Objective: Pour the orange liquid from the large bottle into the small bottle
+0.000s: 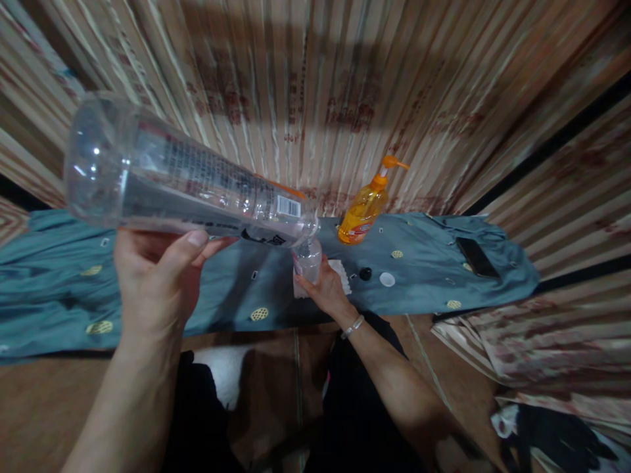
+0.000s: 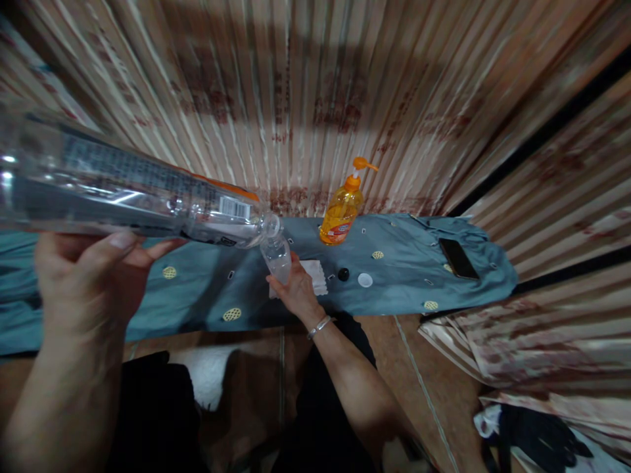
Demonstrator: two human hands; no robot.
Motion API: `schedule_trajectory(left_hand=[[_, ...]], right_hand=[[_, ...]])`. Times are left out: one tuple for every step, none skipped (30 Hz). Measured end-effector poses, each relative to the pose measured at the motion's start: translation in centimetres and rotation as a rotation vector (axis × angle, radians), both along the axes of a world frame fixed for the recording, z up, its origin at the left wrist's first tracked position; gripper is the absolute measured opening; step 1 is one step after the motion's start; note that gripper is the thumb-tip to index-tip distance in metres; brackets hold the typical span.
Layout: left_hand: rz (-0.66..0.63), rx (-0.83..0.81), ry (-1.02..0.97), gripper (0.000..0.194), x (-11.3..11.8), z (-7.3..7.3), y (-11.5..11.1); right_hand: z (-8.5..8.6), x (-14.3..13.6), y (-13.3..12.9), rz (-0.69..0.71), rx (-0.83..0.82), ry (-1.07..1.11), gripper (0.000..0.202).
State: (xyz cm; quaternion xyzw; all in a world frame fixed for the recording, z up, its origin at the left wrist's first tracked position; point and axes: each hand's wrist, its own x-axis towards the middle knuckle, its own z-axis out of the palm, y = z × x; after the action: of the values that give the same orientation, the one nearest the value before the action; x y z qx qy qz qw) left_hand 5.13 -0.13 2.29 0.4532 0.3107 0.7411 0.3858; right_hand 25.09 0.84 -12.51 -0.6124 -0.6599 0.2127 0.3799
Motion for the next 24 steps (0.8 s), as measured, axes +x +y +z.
schedule_trajectory(left_hand=[[-0.001, 0.0, 0.003, 0.026, 0.04, 0.04, -0.03], [-0.001, -0.001, 0.008, 0.027, 0.06, 0.06, -0.04], [0.002, -0.001, 0.013, 0.027, 0.08, 0.07, -0.04], [0.005, -0.002, 0.018, 0.027, 0.1, 0.07, -0.04], [0.007, -0.002, 0.021, 0.027, 0.11, 0.07, -0.03], [0.009, -0.002, 0.027, 0.026, 0.13, 0.05, -0.02], [0.01, -0.002, 0.031, 0.025, 0.14, 0.04, -0.01], [0.011, 0.002, 0.032, 0.025, 0.16, 0.01, 0.0], [0.013, 0.011, 0.032, 0.025, 0.17, -0.01, 0.02], [0.021, 0.025, 0.033, 0.025, 0.17, -0.05, 0.03], [0.033, 0.04, 0.037, 0.026, 0.17, -0.09, 0.05], [0.049, 0.049, 0.045, 0.027, 0.15, -0.13, 0.06], [0.062, 0.05, 0.054, 0.028, 0.13, -0.16, 0.08], [0.073, 0.047, 0.063, 0.03, 0.12, -0.18, 0.09], [0.081, 0.039, 0.07, 0.031, 0.11, -0.18, 0.09], [0.085, 0.031, 0.073, 0.033, 0.12, -0.16, 0.09], [0.087, 0.028, 0.068, 0.035, 0.15, -0.12, 0.08], [0.089, 0.028, 0.061, 0.037, 0.19, -0.06, 0.06], [0.092, 0.03, 0.055, 0.04, 0.24, 0.0, 0.04], [0.092, 0.03, 0.05, 0.043, 0.3, 0.06, 0.02], [0.09, 0.028, 0.047, 0.046, 0.34, 0.11, -0.01], [0.086, 0.027, 0.045, 0.048, 0.37, 0.13, -0.03], [0.081, 0.027, 0.046, 0.049, 0.39, 0.14, -0.04], [0.08, 0.028, 0.048, 0.047, 0.38, 0.13, -0.05]], right_hand=[[0.01, -0.01, 0.0, -0.001, -0.003, 0.0, 0.058], [-0.01, -0.01, 0.01, -0.004, -0.007, 0.001, 0.058], [-0.05, 0.0, 0.03, -0.008, -0.012, 0.001, 0.058], [-0.11, 0.01, 0.05, -0.01, -0.017, 0.001, 0.058], [-0.17, 0.03, 0.08, -0.01, -0.017, 0.002, 0.058], [-0.24, 0.04, 0.1, -0.006, -0.012, 0.003, 0.057], [-0.3, 0.06, 0.13, -0.002, -0.004, 0.002, 0.057], [-0.33, 0.07, 0.14, 0.0, 0.002, 0.002, 0.057], [-0.34, 0.07, 0.16, 0.0, 0.005, 0.001, 0.056], [-0.33, 0.06, 0.16, -0.002, 0.005, 0.002, 0.056], [-0.29, 0.04, 0.16, -0.004, 0.003, 0.004, 0.056], [-0.23, 0.03, 0.15, -0.005, 0.0, 0.006, 0.056], [-0.17, 0.01, 0.13, -0.004, -0.002, 0.008, 0.056], [-0.11, 0.0, 0.12, -0.003, -0.002, 0.009, 0.056], [-0.06, -0.01, 0.11, -0.001, -0.001, 0.008, 0.056], [-0.04, -0.02, 0.1, 0.002, 0.001, 0.007, 0.057], [-0.03, -0.02, 0.1, 0.005, 0.002, 0.007, 0.057], [-0.05, -0.01, 0.11, 0.007, 0.003, 0.008, 0.057], [-0.07, -0.01, 0.12, 0.009, 0.006, 0.01, 0.058], [-0.09, 0.0, 0.13, 0.01, 0.01, 0.013, 0.058], [-0.11, 0.0, 0.13, 0.011, 0.015, 0.014, 0.058], [-0.11, 0.01, 0.14, 0.01, 0.019, 0.014, 0.058], [-0.08, 0.02, 0.13, 0.008, 0.021, 0.012, 0.058], [-0.04, 0.02, 0.12, 0.006, 0.019, 0.01, 0.058]])
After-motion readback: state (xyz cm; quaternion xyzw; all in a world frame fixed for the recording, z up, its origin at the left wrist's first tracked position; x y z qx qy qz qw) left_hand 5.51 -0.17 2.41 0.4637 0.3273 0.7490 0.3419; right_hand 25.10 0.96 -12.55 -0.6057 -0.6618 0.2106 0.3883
